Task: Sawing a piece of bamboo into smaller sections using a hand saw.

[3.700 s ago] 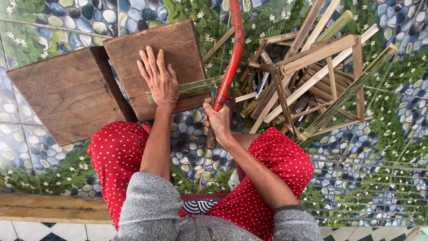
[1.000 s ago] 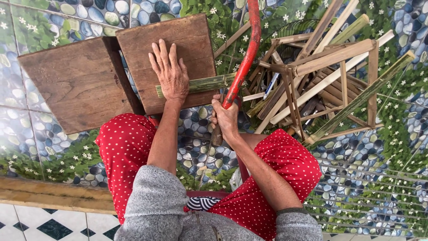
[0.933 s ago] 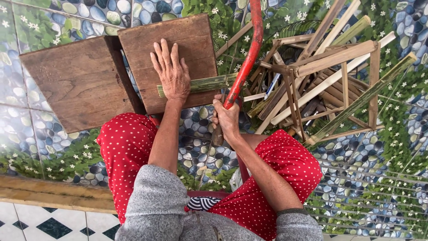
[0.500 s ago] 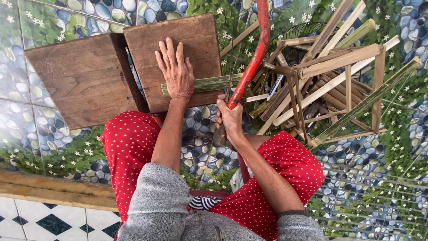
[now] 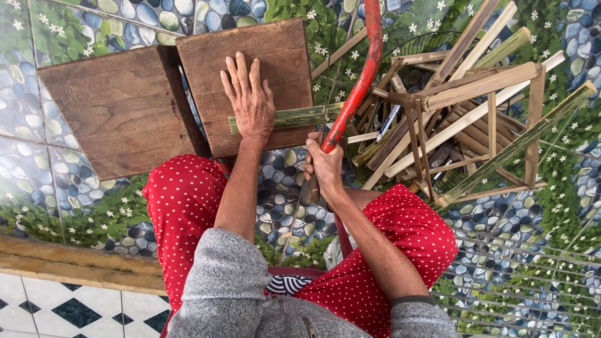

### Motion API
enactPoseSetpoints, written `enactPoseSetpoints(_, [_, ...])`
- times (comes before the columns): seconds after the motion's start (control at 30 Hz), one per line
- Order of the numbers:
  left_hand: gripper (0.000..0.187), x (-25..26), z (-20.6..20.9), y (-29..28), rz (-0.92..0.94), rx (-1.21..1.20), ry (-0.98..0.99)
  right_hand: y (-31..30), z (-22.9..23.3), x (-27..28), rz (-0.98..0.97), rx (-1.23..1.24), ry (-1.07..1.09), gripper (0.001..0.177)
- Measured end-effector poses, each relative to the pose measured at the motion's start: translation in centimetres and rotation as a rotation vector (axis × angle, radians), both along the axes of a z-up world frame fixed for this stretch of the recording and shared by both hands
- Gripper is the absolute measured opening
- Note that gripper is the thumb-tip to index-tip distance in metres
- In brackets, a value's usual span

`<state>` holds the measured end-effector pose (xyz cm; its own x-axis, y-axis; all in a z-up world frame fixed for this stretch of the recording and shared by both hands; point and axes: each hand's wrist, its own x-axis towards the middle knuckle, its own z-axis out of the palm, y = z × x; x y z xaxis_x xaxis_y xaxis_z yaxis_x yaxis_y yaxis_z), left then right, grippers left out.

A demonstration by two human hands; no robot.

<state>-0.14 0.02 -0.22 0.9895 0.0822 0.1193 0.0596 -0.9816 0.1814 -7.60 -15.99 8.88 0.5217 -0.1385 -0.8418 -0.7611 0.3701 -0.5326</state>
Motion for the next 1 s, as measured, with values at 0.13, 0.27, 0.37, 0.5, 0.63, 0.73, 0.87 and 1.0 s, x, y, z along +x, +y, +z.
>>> enactPoseSetpoints(0.13, [0.043,0.0,0.0,-0.1,0.004,-0.002,-0.002,-0.2,-0.5,-0.4,-0.006,0.015,-0.021,0.011])
enactPoseSetpoints(0.27, [0.044,0.1,0.3,0.0,0.001,0.010,-0.010,-0.1,-0.2,-0.2,-0.002,0.023,-0.016,0.011])
enactPoseSetpoints(0.37, [0.044,0.2,0.5,-0.1,0.000,0.004,-0.001,-0.3,0.0,-0.1,0.012,0.028,-0.019,0.011])
enactPoseSetpoints(0.5, [0.045,0.1,0.6,-0.1,-0.002,-0.018,-0.006,-0.4,-0.5,-0.5,0.005,0.042,-0.042,0.010])
enactPoseSetpoints(0.63, [0.045,0.2,0.6,-0.1,0.001,-0.007,-0.001,-0.5,-0.4,-0.4,0.026,0.036,-0.034,0.011])
enactPoseSetpoints(0.73, [0.044,0.3,0.6,0.0,-0.001,-0.008,-0.008,-0.4,-0.8,-0.5,0.022,0.044,-0.056,0.011])
enactPoseSetpoints(0.87, [0.046,0.2,0.6,-0.1,-0.002,-0.017,-0.001,-0.4,-0.6,-0.4,0.011,0.041,-0.034,0.012])
enactPoseSetpoints(1.0, [0.046,0.1,0.5,0.0,-0.009,0.011,0.013,-0.3,-0.5,-0.4,0.020,0.027,-0.038,0.011])
